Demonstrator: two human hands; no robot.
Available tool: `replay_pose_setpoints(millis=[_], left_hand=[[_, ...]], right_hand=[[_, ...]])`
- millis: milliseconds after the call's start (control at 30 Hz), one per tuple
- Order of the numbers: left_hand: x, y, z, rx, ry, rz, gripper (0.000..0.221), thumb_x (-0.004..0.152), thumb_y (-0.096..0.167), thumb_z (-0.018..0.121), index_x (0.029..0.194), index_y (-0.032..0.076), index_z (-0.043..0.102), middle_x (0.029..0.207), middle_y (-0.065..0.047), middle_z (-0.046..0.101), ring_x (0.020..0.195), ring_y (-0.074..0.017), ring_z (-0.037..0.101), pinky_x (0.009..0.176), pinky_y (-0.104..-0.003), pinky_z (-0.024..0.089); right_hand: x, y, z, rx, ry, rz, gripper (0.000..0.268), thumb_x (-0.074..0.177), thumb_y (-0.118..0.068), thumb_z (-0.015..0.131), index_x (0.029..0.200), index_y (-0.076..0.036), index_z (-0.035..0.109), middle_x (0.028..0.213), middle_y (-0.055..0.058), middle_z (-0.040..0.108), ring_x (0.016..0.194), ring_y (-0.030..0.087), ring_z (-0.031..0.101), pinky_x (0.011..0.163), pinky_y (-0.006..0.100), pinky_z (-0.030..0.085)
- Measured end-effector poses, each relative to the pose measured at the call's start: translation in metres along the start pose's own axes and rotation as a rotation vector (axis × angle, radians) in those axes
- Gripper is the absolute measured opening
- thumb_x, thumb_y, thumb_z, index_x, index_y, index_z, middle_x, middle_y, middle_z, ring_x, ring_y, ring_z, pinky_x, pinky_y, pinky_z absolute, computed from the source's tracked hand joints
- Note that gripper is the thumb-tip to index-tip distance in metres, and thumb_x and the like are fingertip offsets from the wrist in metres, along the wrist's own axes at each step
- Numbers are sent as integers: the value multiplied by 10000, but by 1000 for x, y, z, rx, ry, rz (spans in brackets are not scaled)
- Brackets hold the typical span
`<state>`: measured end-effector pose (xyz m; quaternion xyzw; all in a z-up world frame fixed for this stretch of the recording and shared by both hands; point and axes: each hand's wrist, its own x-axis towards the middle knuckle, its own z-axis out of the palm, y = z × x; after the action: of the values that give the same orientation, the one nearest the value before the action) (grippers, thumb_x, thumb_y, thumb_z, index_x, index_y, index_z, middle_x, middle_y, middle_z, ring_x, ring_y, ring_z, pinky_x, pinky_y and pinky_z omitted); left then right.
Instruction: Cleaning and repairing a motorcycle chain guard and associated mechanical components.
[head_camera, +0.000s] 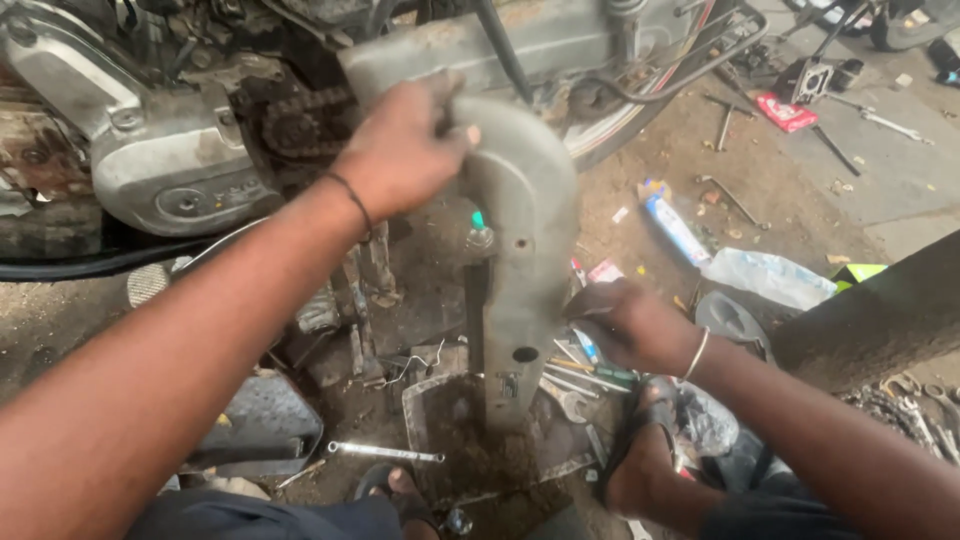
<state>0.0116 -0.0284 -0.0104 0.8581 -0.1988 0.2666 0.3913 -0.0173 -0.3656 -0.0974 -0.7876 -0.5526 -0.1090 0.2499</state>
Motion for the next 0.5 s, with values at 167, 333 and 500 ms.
replay_pose_setpoints(millis=[167, 333, 500], left_hand=[[-1, 40, -8, 56, -99, -193, 479, 920, 191, 699, 1335, -30, 611, 1139, -211, 726, 1052, -296, 717, 946, -391, 528], [-2, 27, -5, 36, -29, -113, 560, 883, 203, 720, 1355, -55, 567, 1106, -234, 720, 997, -309, 718, 900, -391, 543], [-1, 21, -10, -1, -45, -152, 572, 894, 208, 707, 1376, -60, 551, 1111, -230, 726, 1021, -295, 737, 923, -373, 550]], right_hand=[[1, 5, 8, 51, 163, 179, 180, 876, 16, 671, 1027, -73, 710, 1027, 98, 734, 929, 264, 729, 794, 382, 582], [-4, 1, 19, -107, 103, 103, 189, 818, -6, 722, 986, -92, 723, 999, 90, 743, 870, 263, 733, 727, 388, 577], [-3, 1, 23, 13, 157, 299, 146, 868, -76, 703, 1013, -60, 700, 956, 121, 724, 769, 271, 733, 642, 370, 599]])
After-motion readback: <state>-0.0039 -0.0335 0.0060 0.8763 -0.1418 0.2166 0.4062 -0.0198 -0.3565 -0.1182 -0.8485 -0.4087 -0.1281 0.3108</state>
